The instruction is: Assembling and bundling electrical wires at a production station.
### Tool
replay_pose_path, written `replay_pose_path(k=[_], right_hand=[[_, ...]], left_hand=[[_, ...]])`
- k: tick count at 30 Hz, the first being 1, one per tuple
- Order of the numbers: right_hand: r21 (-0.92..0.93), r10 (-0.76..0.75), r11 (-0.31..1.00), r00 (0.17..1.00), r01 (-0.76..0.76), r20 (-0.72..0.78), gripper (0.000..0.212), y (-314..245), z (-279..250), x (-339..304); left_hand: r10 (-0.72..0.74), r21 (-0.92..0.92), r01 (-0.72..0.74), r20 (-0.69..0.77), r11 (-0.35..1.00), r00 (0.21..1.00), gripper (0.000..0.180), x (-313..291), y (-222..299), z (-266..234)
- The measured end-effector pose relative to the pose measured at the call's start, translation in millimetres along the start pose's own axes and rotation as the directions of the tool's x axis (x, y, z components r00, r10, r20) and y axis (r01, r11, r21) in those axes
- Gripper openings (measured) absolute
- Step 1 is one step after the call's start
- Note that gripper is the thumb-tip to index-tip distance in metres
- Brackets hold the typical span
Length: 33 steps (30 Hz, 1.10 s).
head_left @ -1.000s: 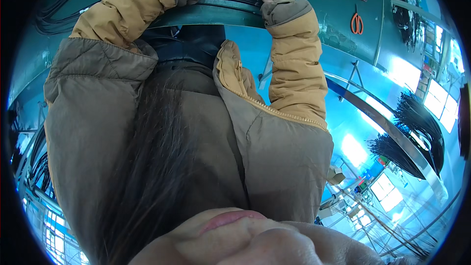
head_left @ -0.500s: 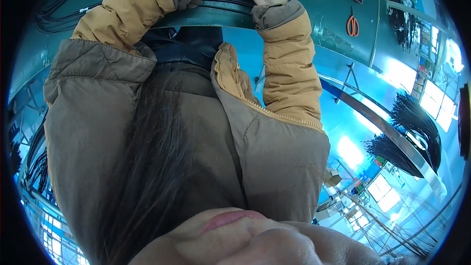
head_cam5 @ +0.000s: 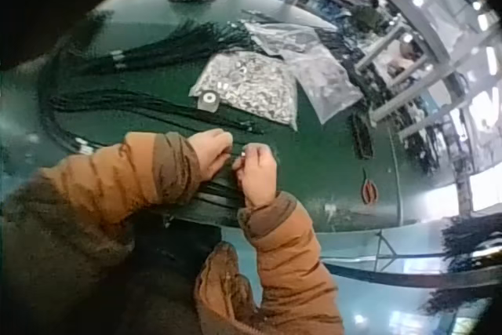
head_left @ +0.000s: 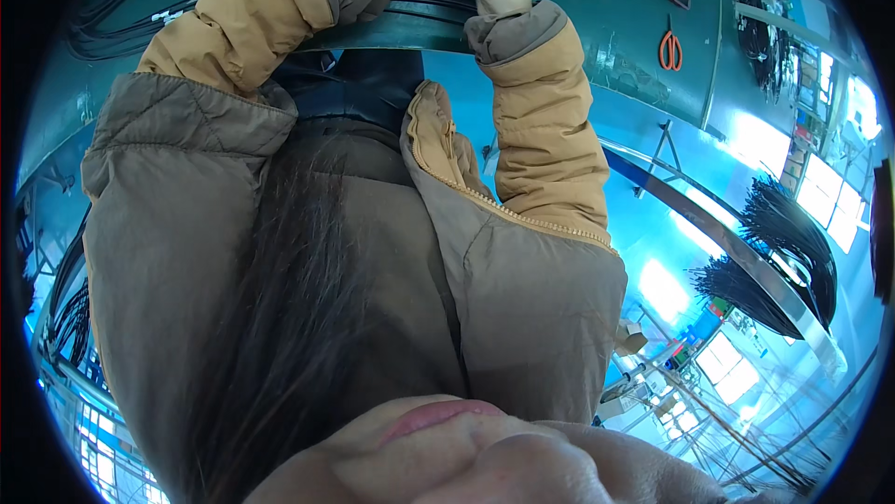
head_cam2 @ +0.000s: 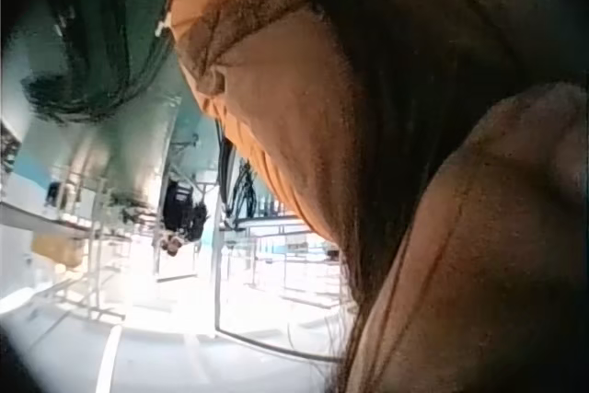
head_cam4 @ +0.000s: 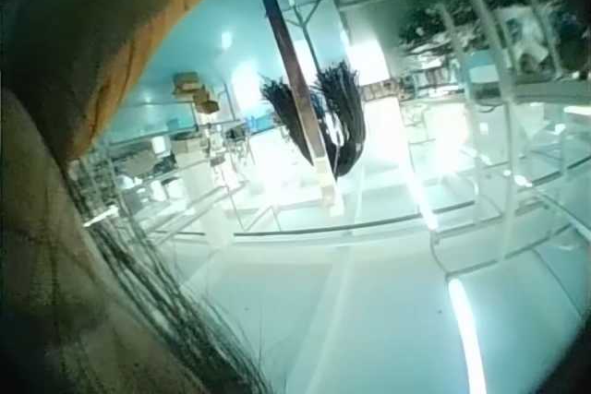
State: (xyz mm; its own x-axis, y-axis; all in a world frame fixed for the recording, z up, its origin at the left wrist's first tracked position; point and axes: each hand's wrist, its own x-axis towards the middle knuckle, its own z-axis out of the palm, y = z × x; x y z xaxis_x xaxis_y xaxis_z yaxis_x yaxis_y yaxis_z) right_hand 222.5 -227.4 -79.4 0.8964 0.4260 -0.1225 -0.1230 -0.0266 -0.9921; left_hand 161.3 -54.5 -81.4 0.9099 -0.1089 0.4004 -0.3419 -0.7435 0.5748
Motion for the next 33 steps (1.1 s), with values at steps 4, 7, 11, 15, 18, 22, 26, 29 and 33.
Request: replay_pose_path(k=[4, 7, 11, 15, 18, 22, 26, 29, 33], right_hand=[[0.160, 0.105, 0.980, 0.989, -0.120, 0.099, 0.028, -7.0, -2.2, -1.8], [0.098, 0.162, 0.980, 0.980, -0.174, 0.115, 0.030, -9.4, -9.0, -3.1], [0.160, 0.161, 0.969, 0.970, -0.191, 0.181, 0.029, -11.6, -8.9, -8.3], [0.303, 0.241, 0.908, 0.952, -0.289, 0.187, 0.029, -18.2, -15.2, -9.2], [0.195, 0.197, 0.953, 0.963, -0.232, 0.183, 0.029, -18.3, -16.2, -7.7], [0.089, 0.203, 0.971, 0.961, -0.223, 0.189, 0.028, -23.7, -15.5, -9.5], [0.227, 0.275, 0.916, 0.929, -0.331, 0.246, 0.026, -20.9, -22.5, -3.3], [0.422, 0.362, 0.748, 0.848, -0.513, 0.388, 0.021, -14.2, -37.2, 7.1], [0.418, 0.311, 0.799, 0.892, -0.433, 0.328, 0.023, -6.4, -40.3, 4.8]], left_hand=[[-0.004, 0.008, 0.005, -0.066, 1.000, 0.998, 0.011, 0.0, 3.1, -1.8], [-0.171, -0.198, 0.163, -0.023, 0.967, 0.985, 0.018, 6.8, 22.0, -6.7], [-0.204, -0.277, 0.186, -0.036, 0.942, 0.978, 0.022, 8.2, 20.5, -6.2], [-0.047, -0.086, 0.039, -0.090, 0.996, 0.995, 0.018, 9.9, 13.7, -8.4], [0.006, -0.039, -0.009, -0.087, 0.999, 0.996, 0.018, 7.9, 8.4, -8.6], [-0.076, -0.210, 0.030, -0.216, 0.977, 0.973, 0.016, 8.0, 22.5, -3.8], [-0.004, -0.109, -0.019, -0.203, 0.994, 0.979, 0.012, 7.5, 12.9, -4.3], [-0.037, -0.096, 0.019, -0.192, 0.995, 0.981, 0.011, 6.9, 13.4, -4.9], [-0.108, -0.091, 0.094, -0.170, 0.991, 0.979, 0.009, 1.1, 16.4, -3.4]])
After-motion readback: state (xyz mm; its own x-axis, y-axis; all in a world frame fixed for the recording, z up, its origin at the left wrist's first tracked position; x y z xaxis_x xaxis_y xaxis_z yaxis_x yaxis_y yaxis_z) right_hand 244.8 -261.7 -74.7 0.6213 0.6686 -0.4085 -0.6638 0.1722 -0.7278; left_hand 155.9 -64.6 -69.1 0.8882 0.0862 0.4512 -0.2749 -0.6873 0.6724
